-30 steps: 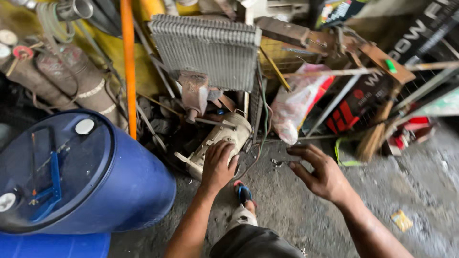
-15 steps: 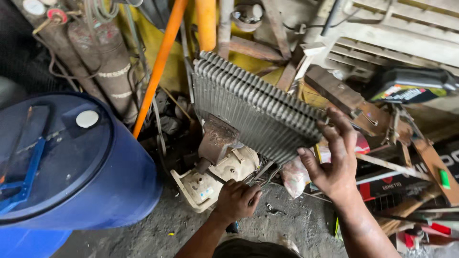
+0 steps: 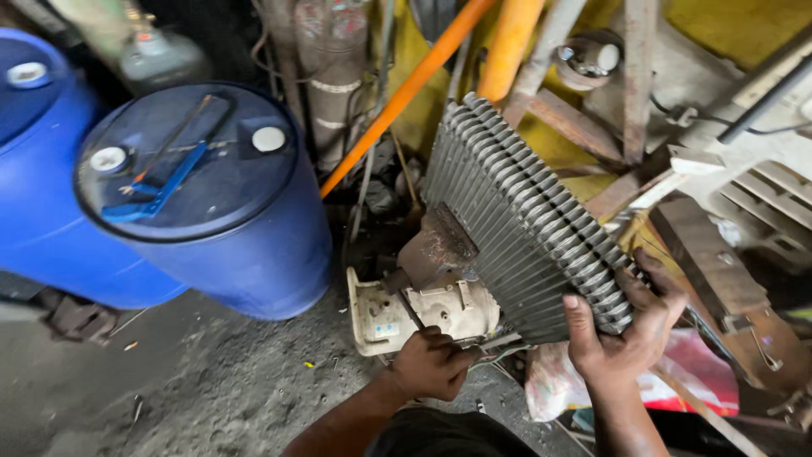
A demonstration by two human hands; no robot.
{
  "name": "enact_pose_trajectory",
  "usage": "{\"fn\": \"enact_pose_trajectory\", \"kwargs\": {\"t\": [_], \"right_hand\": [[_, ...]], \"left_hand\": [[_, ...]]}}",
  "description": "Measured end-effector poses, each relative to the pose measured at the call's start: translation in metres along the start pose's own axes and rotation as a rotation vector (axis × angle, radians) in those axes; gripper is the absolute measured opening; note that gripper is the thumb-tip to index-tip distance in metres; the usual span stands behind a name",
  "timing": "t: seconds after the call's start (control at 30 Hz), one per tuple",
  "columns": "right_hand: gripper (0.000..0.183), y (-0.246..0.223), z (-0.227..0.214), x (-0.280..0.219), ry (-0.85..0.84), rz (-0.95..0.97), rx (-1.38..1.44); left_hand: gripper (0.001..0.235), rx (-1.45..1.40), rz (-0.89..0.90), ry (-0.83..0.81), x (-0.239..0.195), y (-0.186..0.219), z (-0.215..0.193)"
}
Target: The person sits on the floor and manipulates a black plastic car part, possibly a headlight housing, with both hands. They then stand, walk to a cluttered workbench, pick up a small container, and wipe its lid with a cloth before returning to the work area.
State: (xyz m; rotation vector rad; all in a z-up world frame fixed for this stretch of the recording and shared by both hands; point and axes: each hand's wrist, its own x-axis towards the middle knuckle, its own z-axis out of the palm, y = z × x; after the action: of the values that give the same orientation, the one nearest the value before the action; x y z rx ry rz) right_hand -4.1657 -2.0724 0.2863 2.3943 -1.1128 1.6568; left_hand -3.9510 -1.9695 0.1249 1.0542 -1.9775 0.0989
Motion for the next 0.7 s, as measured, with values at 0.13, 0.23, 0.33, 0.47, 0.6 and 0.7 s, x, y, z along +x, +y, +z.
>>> {"fn": "enact_pose_trajectory", "kwargs": {"t": [0.13, 0.23, 0.33, 0.47, 0.6, 0.7], "right_hand": [[0.056, 0.006, 0.001, 0.0, -0.006, -0.041, 0.04], [0.054, 0.008, -0.002, 0.001, -0.028, -0.078, 0.111], [0.052, 0.013, -0.005, 0.004, -0.062, -0.119, 0.123], [0.051, 0.023, -0.002, 0.002, -0.082, -0.142, 0.129], [0.052, 0.04, -0.008, -0.004, -0.107, -0.197, 0.172], [0.054, 0.063, -0.008, -0.003, -0.175, -0.221, 0.136]], "left_hand": [[0.027, 0.048, -0.076, 0.0, 0.003, 0.008, -0.001], [0.02, 0.032, -0.096, 0.115, 0.005, 0.014, 0.001], [0.021, -0.008, -0.117, 0.23, 0.006, 0.019, 0.009], [0.046, -0.006, -0.066, 0.359, 0.013, 0.022, 0.025], [0.039, 0.0, -0.139, 0.43, 0.016, 0.045, 0.036], [0.03, 0.045, -0.192, 0.564, 0.019, 0.045, 0.034]]}}
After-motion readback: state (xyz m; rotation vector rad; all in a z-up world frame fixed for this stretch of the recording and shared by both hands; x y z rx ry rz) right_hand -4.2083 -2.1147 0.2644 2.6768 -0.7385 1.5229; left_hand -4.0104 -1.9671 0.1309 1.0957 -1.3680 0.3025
